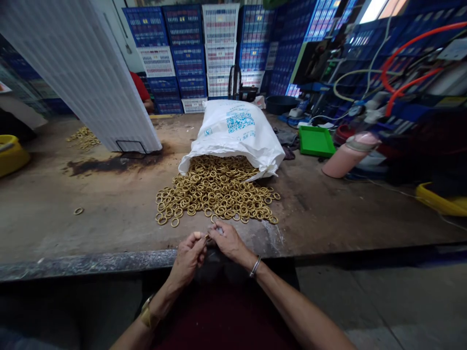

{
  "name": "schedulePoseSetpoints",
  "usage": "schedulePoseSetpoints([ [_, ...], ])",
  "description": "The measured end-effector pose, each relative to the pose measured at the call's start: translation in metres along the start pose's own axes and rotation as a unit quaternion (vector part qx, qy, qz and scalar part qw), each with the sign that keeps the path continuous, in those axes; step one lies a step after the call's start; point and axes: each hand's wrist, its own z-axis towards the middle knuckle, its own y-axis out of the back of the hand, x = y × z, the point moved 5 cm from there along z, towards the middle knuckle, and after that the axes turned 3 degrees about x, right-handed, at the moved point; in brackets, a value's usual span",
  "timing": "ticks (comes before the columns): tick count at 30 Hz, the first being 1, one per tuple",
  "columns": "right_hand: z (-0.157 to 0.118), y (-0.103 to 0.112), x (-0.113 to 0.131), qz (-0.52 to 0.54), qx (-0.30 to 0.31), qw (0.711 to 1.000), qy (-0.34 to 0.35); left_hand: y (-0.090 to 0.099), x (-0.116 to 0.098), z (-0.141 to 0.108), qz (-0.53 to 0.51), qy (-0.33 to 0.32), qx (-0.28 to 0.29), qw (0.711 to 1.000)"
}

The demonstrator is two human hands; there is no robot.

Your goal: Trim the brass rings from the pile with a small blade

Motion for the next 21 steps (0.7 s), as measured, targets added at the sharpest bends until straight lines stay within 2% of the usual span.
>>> schedulePoseSetpoints([
  [6,0.0,-0.002,0.007,-0.033,-0.02,0.999,0.01,0.002,0.004,0.002,-0.079,0.047,0.06,0.994],
  [11,0.003,0.001,0.002,-0.025,-0.037,0.999,0.002,0.001,0.001,-0.001,-0.121,0.047,0.072,0.989],
  [14,0.001,0.005,0.0,-0.103,-0.059,0.993,0.02,-0.001,-0.003,-0.003,-0.14,0.043,0.066,0.987],
  [18,-0.008,-0.006,0.005,-0.203,0.011,0.975,0.086,-0.001,-0.004,-0.002,-0.133,0.025,0.04,0.99],
  [21,-0.012,-0.012,0.007,-0.253,0.032,0.961,0.105,0.002,-0.001,-0.001,-0.115,0.008,0.023,0.993],
])
